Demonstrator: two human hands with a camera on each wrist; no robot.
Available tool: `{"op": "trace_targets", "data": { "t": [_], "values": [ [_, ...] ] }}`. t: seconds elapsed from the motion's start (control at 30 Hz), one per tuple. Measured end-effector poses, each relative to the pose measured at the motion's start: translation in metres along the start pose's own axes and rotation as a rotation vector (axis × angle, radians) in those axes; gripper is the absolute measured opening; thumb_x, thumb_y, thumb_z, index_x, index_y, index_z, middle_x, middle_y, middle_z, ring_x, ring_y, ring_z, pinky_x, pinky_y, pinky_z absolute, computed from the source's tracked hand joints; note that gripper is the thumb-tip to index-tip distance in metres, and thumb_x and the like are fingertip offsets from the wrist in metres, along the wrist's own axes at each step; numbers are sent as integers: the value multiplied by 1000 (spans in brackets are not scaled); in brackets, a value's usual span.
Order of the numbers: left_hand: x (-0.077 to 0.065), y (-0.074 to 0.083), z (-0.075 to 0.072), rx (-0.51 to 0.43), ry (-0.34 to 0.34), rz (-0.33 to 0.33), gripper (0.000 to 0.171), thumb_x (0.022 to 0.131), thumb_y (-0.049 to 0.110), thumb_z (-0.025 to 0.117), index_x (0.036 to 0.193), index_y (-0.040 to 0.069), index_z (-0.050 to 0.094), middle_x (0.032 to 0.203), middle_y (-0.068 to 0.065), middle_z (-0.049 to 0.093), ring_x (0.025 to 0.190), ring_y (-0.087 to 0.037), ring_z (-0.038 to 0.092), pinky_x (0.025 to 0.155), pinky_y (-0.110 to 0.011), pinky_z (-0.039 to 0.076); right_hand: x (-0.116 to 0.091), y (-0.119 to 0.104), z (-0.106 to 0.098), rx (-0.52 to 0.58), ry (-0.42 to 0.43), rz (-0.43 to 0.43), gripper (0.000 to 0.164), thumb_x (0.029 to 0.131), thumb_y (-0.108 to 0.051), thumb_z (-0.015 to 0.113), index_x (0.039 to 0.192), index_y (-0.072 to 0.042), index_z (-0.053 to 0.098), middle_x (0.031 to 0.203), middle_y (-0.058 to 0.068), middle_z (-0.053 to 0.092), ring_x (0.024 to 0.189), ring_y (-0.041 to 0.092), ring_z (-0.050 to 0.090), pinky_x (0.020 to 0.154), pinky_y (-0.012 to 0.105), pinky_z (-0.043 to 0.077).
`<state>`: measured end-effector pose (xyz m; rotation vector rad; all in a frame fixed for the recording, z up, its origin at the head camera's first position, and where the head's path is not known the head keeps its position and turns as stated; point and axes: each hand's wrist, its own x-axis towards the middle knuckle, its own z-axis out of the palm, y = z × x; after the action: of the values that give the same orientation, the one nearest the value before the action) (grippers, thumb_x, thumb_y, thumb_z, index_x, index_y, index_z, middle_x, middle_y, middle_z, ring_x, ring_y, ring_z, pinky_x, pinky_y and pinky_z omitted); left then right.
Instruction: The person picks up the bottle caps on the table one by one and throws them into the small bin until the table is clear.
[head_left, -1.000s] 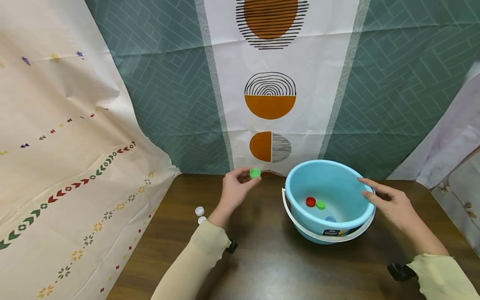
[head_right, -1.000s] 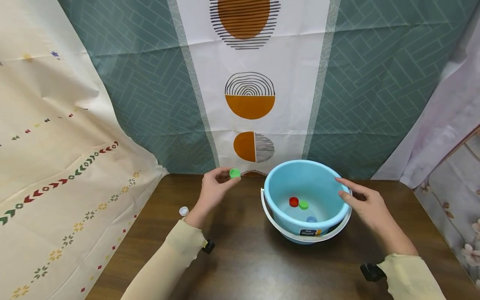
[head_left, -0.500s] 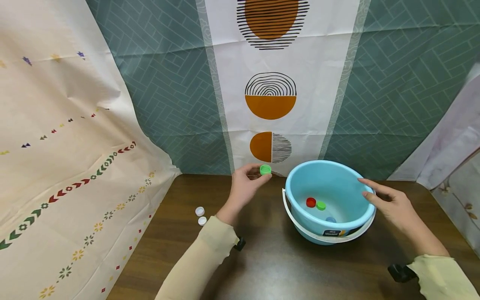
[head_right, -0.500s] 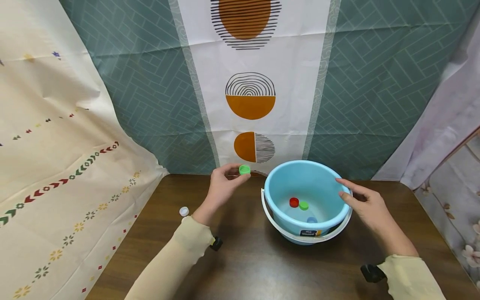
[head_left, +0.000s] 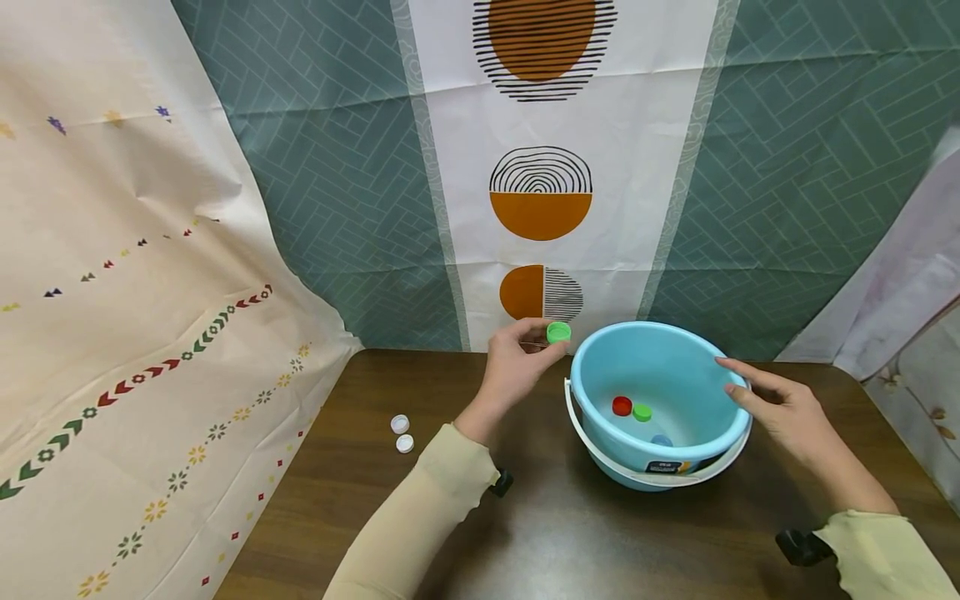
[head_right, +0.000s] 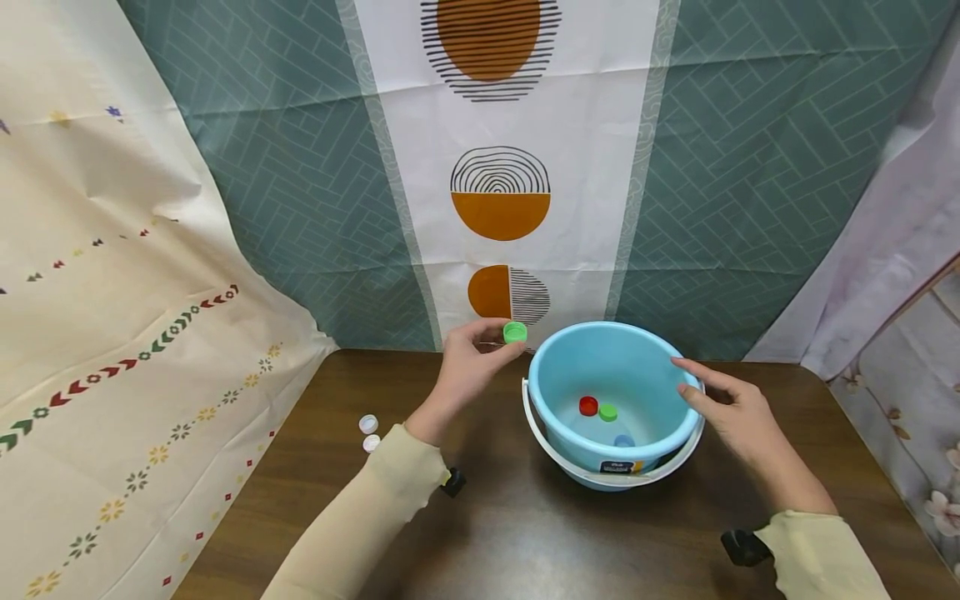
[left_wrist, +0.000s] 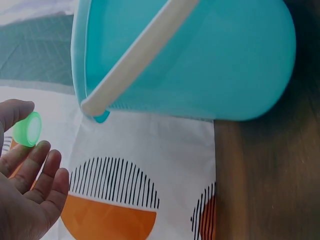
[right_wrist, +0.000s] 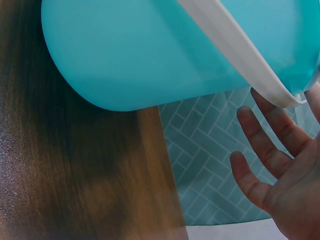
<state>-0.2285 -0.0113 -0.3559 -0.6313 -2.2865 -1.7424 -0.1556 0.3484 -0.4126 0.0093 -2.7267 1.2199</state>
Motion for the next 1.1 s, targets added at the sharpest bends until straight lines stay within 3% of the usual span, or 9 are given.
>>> {"op": "trace_targets", "data": {
  "t": [0.27, 0.47, 0.53, 0.7, 0.77, 0.97, 1.1],
  "values": [
    [8, -16, 20, -35, -12, 29, 33, 79, 31, 75, 109, 21, 67, 94, 2, 70, 79, -14, 65, 72, -26, 55, 1, 1, 0, -10, 0, 6, 48, 91, -43, 57, 137, -31, 48, 141, -6, 46, 100, -23, 32, 71, 10, 38],
    [10, -12, 32, -49, -36, 38, 32, 79, 32, 74, 109, 23, 67, 94, 6, 69, 79, -13, 65, 70, -25, 55, 1, 2, 0, -16, 1, 2, 48, 91, -43, 57, 137, -32, 47, 143, -3, 45, 101, -22, 31, 71, 10, 38],
    [8, -1, 34, -42, -51, 32, 31, 80, 28, 74, 109, 19, 67, 95, 2, 69, 82, -14, 64, 72, -24, 55, 1, 2, 0, -14, -1, 0, 48, 91, -42, 57, 137, -32, 47, 143, -4, 44, 101, -22, 32, 71, 10, 38],
    [11, 4, 44, -29, -71, 45, 30, 80, 31, 74, 107, 21, 68, 95, 4, 68, 89, -14, 63, 77, -24, 53, 1, 2, 0, -7, 0, -6, 48, 91, -42, 57, 137, -32, 48, 141, -7, 46, 101, -22, 32, 70, 9, 38],
    [14, -4, 51, -28, -68, 53, 30, 78, 34, 75, 105, 24, 68, 93, 9, 68, 88, -11, 63, 76, -23, 52, 1, 1, 0, -4, 1, -9, 48, 91, -42, 57, 137, -31, 48, 140, -9, 46, 101, -23, 32, 70, 8, 38],
    [12, 14, 58, -35, -107, 26, 31, 80, 25, 74, 108, 14, 68, 97, -2, 70, 91, -17, 64, 77, -21, 52, 1, 1, 1, 11, 10, -15, 46, 91, -40, 57, 136, -31, 49, 137, -13, 48, 101, -21, 37, 70, 8, 40],
    [6, 33, 59, -44, -128, 51, 31, 80, 18, 73, 108, 7, 67, 98, -8, 70, 92, -22, 64, 78, -23, 52, 0, 2, 2, 22, 15, -33, 45, 91, -38, 57, 135, -30, 50, 134, -14, 50, 101, -20, 39, 69, 9, 41]
  ]
}}
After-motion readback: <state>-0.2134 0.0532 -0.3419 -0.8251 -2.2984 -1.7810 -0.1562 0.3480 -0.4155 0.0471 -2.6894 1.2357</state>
